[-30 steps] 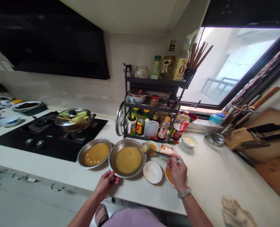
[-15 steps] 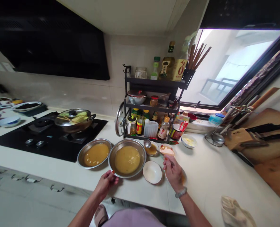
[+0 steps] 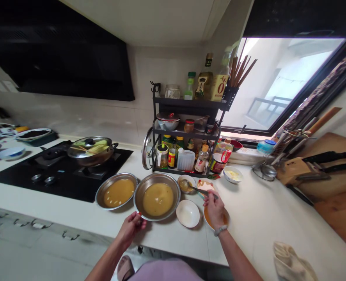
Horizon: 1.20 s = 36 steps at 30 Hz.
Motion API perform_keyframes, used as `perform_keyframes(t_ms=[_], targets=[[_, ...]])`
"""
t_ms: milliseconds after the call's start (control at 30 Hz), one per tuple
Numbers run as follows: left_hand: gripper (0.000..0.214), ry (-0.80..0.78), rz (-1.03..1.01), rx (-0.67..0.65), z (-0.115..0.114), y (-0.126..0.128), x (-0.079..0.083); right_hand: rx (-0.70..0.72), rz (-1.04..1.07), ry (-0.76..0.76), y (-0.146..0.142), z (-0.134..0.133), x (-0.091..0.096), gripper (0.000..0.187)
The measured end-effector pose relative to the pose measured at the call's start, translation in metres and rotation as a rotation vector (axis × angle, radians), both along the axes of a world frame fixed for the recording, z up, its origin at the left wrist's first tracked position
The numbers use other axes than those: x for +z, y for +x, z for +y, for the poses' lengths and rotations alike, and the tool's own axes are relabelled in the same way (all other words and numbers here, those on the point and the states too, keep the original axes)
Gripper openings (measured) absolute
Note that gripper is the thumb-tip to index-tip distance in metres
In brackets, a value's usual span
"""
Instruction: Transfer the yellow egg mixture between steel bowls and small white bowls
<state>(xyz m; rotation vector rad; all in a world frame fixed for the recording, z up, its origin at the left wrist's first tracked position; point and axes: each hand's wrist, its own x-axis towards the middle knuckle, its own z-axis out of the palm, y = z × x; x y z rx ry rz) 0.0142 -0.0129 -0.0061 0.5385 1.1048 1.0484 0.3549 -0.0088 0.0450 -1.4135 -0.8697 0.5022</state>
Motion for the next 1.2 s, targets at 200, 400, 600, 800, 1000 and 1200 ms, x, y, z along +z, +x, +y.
perform_keyframes(t_ms=[200, 400, 600, 800, 1000, 1200], targets=[[0.034, -0.012, 0.012, 0.009, 0.0, 0.001, 0.003, -0.054, 0.182, 0.023, 0.009, -0.001, 0.014, 0.039], [0.035, -0.018, 0.014, -0.004, 0.0, 0.0, 0.004, -0.077, 0.25, 0.049, 0.01, -0.006, 0.028, 0.034], [0.037, -0.016, 0.01, -0.006, 0.0, -0.001, 0.001, -0.006, 0.266, 0.089, 0.002, -0.013, 0.039, 0.033], [0.034, -0.021, 0.014, -0.006, 0.0, 0.0, 0.004, 0.133, 0.085, 0.08, -0.02, -0.023, 0.036, 0.033], [0.031, -0.026, 0.015, -0.003, -0.001, 0.001, 0.008, 0.365, -0.283, 0.188, -0.034, -0.041, 0.032, 0.026], [0.031, -0.017, 0.013, 0.006, -0.001, 0.001, 0.007, 0.26, -0.391, 0.19, -0.017, -0.031, 0.025, 0.027]])
